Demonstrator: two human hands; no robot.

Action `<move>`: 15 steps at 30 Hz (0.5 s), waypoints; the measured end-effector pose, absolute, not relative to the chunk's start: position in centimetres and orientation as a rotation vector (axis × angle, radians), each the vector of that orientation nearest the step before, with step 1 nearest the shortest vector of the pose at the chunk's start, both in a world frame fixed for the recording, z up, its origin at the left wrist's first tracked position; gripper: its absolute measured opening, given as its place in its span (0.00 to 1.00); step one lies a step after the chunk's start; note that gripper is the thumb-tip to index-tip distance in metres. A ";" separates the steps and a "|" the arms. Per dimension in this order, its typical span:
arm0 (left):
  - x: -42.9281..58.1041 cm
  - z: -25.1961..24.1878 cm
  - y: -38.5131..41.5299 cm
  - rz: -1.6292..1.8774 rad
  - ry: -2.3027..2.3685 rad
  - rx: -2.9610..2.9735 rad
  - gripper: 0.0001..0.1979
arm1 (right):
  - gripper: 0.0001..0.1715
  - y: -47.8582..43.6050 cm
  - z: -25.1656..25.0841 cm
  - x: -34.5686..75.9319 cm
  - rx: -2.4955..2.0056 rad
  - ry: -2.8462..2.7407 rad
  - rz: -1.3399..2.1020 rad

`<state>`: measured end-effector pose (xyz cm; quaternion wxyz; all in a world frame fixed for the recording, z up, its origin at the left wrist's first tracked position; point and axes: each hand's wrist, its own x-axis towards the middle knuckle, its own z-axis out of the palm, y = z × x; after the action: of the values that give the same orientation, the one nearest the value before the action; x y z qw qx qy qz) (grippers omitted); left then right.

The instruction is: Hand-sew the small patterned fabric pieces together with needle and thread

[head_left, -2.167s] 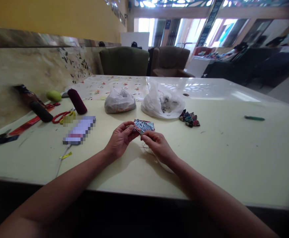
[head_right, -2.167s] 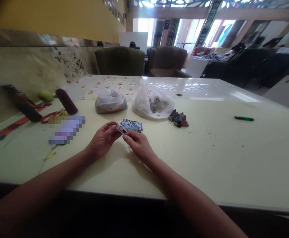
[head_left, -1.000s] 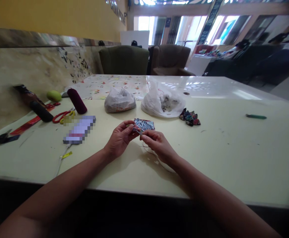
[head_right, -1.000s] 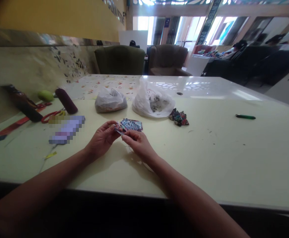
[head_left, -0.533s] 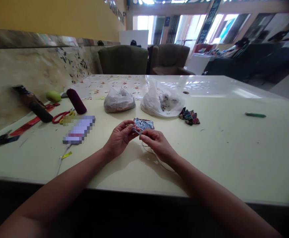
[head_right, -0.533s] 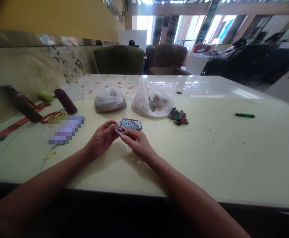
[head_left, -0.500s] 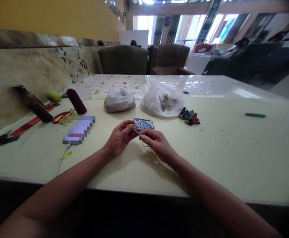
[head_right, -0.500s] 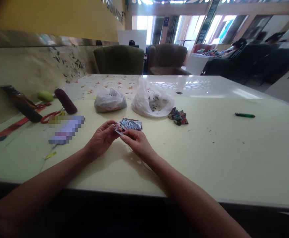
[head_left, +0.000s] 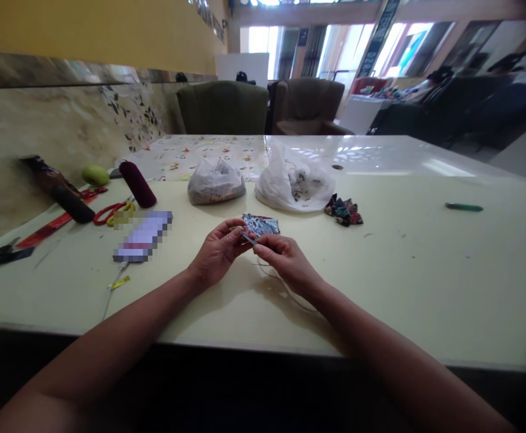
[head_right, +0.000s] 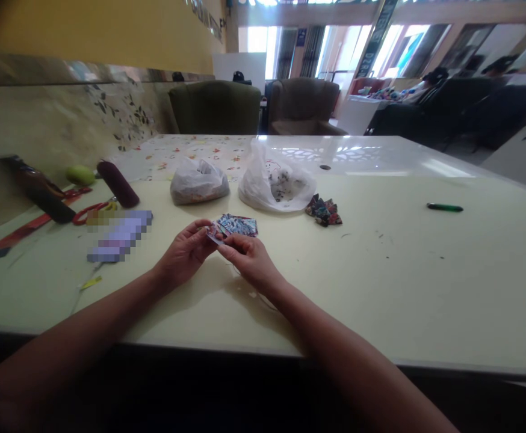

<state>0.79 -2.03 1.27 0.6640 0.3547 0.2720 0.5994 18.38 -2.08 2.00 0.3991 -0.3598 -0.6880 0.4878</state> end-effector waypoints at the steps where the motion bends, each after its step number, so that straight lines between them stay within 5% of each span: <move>1: 0.8 1.3 -2.0 1.355 0.617 0.799 0.10 | 0.16 -2.1 2.0 18.4 -0.912 -1.745 1.230; 15: 0.8 1.4 -2.1 1.345 0.595 0.813 0.11 | 0.19 -2.2 2.4 18.4 -0.945 -1.757 1.186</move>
<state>0.79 -2.12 1.38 0.6674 0.3603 0.2638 0.5959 18.36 -2.15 2.41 0.3990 -0.3733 -0.6941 0.4687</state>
